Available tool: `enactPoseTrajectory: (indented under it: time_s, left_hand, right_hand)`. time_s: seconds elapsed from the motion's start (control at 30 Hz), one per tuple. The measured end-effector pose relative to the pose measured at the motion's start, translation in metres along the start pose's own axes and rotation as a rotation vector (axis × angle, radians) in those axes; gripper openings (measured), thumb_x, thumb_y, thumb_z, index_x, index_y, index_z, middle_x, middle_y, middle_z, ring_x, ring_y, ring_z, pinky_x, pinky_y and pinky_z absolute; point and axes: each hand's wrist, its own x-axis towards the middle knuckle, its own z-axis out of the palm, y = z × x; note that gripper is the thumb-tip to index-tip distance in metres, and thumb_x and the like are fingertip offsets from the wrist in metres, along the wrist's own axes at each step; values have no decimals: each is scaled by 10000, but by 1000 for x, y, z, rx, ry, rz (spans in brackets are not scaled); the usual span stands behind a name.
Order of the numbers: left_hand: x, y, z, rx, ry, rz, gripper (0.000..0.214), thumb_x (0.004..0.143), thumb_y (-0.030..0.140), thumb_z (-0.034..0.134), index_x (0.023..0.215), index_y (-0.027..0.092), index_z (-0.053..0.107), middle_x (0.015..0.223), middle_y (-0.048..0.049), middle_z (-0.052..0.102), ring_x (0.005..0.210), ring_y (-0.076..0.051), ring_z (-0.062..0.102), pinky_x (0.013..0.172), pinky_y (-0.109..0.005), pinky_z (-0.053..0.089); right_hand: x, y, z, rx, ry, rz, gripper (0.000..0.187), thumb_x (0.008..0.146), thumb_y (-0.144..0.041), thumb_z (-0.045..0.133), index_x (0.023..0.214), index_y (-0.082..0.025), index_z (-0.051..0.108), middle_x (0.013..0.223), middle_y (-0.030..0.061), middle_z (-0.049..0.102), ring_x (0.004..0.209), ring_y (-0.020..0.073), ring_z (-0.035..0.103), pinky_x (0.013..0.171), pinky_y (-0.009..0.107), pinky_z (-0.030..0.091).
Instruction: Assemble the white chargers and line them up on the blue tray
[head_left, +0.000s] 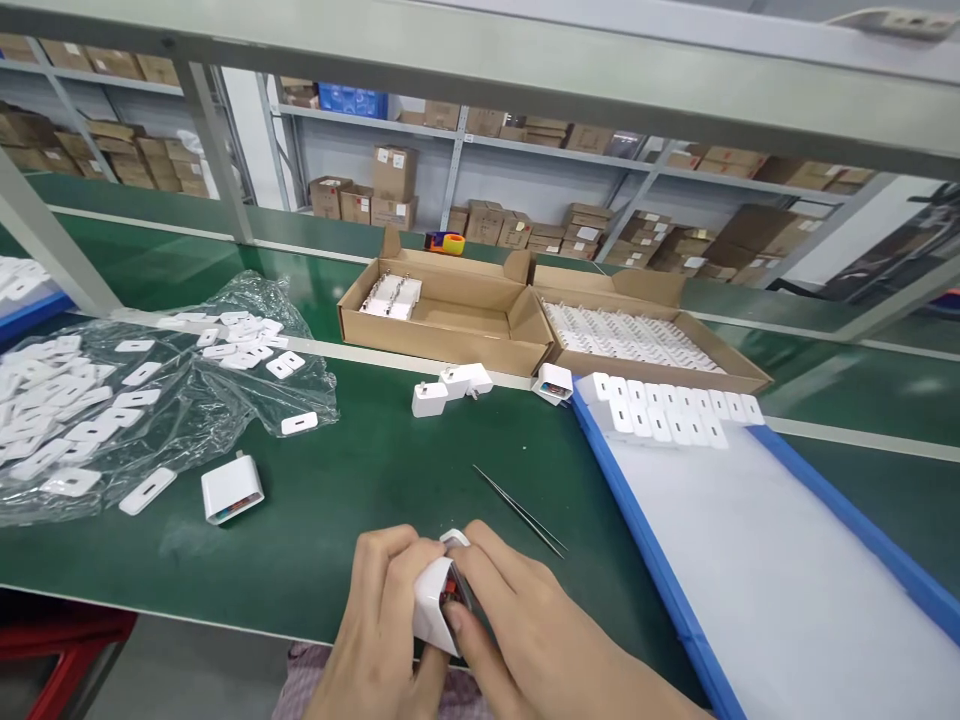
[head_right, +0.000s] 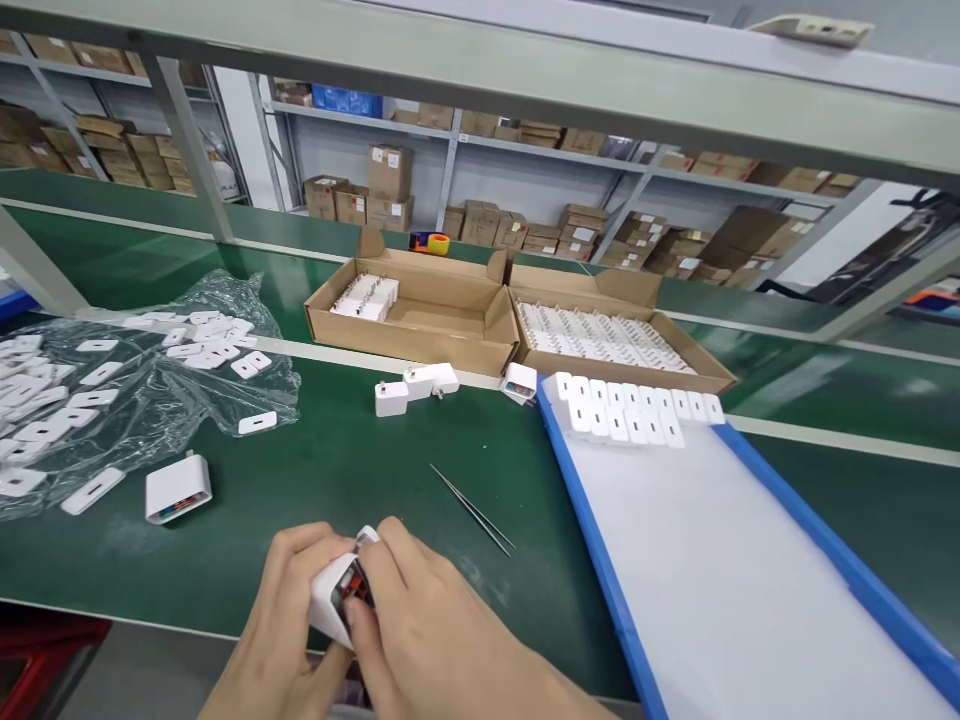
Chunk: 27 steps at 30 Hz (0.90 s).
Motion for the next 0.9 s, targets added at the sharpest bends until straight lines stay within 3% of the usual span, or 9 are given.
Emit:
enactPoseTrajectory:
  time_s: [0.13, 0.27, 0.4, 0.47, 0.53, 0.6, 0.67, 0.77, 0.9]
  left_hand:
    - [0, -2, 2, -6, 8, 21, 391, 904, 73, 358, 1214, 303, 422, 1125, -54, 422, 1022, -223, 508, 848, -337, 436]
    - [-4, -2, 4, -253, -81, -86, 411, 834, 133, 487, 1193, 296, 372, 1080, -26, 446, 901, -185, 569, 789, -312, 465]
    - [-3, -2, 0, -453, -163, -237, 481, 713, 104, 587, 1066, 311, 334, 1066, 26, 416, 679, -93, 454, 632, -230, 397]
    - [1, -2, -7, -549, -211, -246, 398, 787, 221, 631, 1093, 304, 390, 1084, 11, 431, 707, -108, 461, 646, -245, 397]
    - [5, -2, -15, -615, -282, -233, 376, 850, 467, 639, 1145, 294, 484, 1124, -24, 473, 815, -157, 524, 696, -274, 412]
    - [9, -1, -21, -694, -343, -280, 463, 836, 629, 617, 1141, 287, 549, 1128, -43, 527, 940, -206, 556, 774, -291, 423]
    - [10, 0, -23, -807, -369, -342, 456, 811, 645, 650, 1073, 283, 560, 1025, -25, 566, 932, -193, 554, 795, -277, 416]
    - [4, -1, -17, -890, -368, -355, 515, 760, 677, 680, 1078, 295, 547, 921, -2, 530, 866, -175, 515, 788, -274, 413]
    - [-4, -1, -8, -767, -245, -313, 677, 823, 764, 496, 1339, 331, 428, 1165, -65, 510, 1001, -245, 551, 906, -381, 439]
  right_hand:
    - [-3, 3, 0, 63, 19, 22, 192, 949, -112, 355, 988, -138, 542, 894, 83, 554, 733, 213, 538, 621, 333, 528]
    - [-9, 6, -12, 229, -17, 110, 151, 997, -201, 394, 929, -209, 528, 889, 40, 567, 773, 192, 571, 670, 316, 527]
    - [-19, 10, -22, 258, 132, 163, 248, 993, -103, 311, 1088, -275, 461, 907, -1, 610, 732, 136, 610, 677, 237, 528]
    - [-24, 12, -20, 272, 235, 162, 316, 985, -91, 341, 1215, -304, 382, 897, -16, 652, 715, 129, 643, 652, 211, 531]
    - [-30, 12, -15, 337, 325, 156, 384, 980, -106, 411, 1282, -334, 346, 864, -41, 689, 719, 121, 678, 669, 186, 540]
    - [-33, 9, -10, 417, 391, 205, 348, 964, -121, 494, 1221, -355, 462, 855, -59, 712, 719, 106, 694, 675, 156, 539]
    - [-34, 4, -4, 504, 457, 291, 225, 940, -159, 572, 1069, -337, 620, 848, -52, 722, 708, 109, 695, 644, 144, 536]
    - [-31, -6, 4, 651, 584, 429, 101, 904, -250, 642, 922, -287, 734, 748, -16, 705, 649, 143, 672, 592, 176, 542]
    - [-29, -12, 11, 707, 691, 562, 105, 872, -289, 675, 894, -270, 776, 742, 8, 717, 659, 167, 675, 606, 204, 562]
